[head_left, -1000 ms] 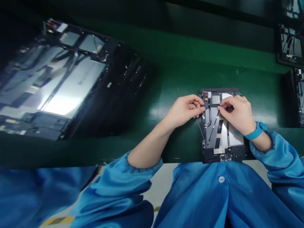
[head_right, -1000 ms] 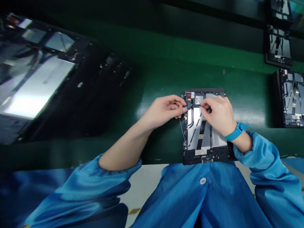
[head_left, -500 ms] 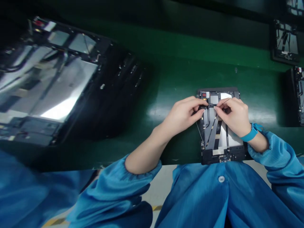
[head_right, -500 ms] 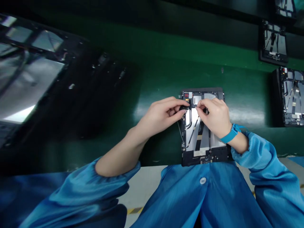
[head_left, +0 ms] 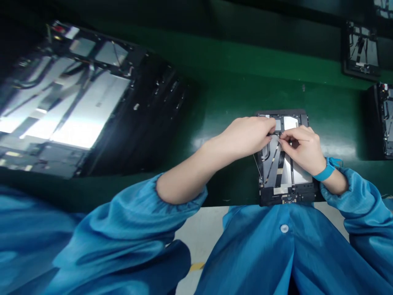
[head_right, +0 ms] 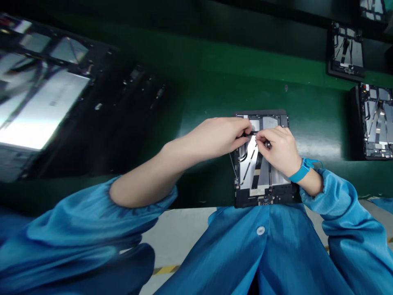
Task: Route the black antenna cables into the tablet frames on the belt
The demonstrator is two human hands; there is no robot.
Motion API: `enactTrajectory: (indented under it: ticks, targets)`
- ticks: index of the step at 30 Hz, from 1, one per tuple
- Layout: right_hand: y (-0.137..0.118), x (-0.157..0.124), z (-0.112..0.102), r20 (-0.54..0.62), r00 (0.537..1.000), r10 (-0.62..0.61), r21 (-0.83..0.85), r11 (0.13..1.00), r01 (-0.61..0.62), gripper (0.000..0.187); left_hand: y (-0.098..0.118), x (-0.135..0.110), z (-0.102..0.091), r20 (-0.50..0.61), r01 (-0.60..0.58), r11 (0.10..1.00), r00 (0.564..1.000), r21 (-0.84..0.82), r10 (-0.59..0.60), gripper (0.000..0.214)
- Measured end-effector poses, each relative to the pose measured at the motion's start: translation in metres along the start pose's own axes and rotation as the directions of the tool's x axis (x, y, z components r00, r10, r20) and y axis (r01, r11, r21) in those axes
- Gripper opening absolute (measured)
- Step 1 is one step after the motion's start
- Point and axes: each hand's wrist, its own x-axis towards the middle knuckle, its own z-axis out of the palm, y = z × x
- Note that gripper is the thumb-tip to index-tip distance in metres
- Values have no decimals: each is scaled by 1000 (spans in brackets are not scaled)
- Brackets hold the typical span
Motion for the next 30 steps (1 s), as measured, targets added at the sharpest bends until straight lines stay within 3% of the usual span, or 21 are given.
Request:
enactTrajectory:
  ticks: [4, 6, 9, 11, 16, 21, 27, 30]
  targets:
    - [4, -11, -6, 113, 991, -77, 47, 996, 73, 17, -25, -10, 13, -156, 48, 909, 980, -413, -123, 9]
    - [6, -15, -7, 135, 985, -110, 68, 992, 102, 19, -35, -15, 21, -144, 80, 789, 967, -609, -209, 16]
    - [8, -18, -7, 143, 984, -110, 84, 992, 98, 20, -43, -17, 27, -50, 90, 612, 977, -786, -208, 28]
    - [8, -17, -7, 137, 984, -111, 95, 991, 99, 21, -45, -16, 28, -19, 89, 537, 981, -839, -193, 34]
    - [6, -17, -6, 113, 986, -119, 103, 989, 108, 21, -47, -12, 30, 8, 103, 448, 978, -888, -210, 38]
    - [4, -17, -6, 140, 986, -91, 93, 993, 79, 20, -37, -15, 41, -45, 78, 356, 945, -931, -325, 36]
    - [4, -16, -7, 134, 988, -81, 114, 991, 66, 18, -27, -18, 48, -78, 83, 358, 908, -930, -413, 28]
    - [4, -15, -7, 143, 987, -67, 117, 992, 50, 17, -28, -17, 38, -66, 142, 503, 926, -852, -373, 20]
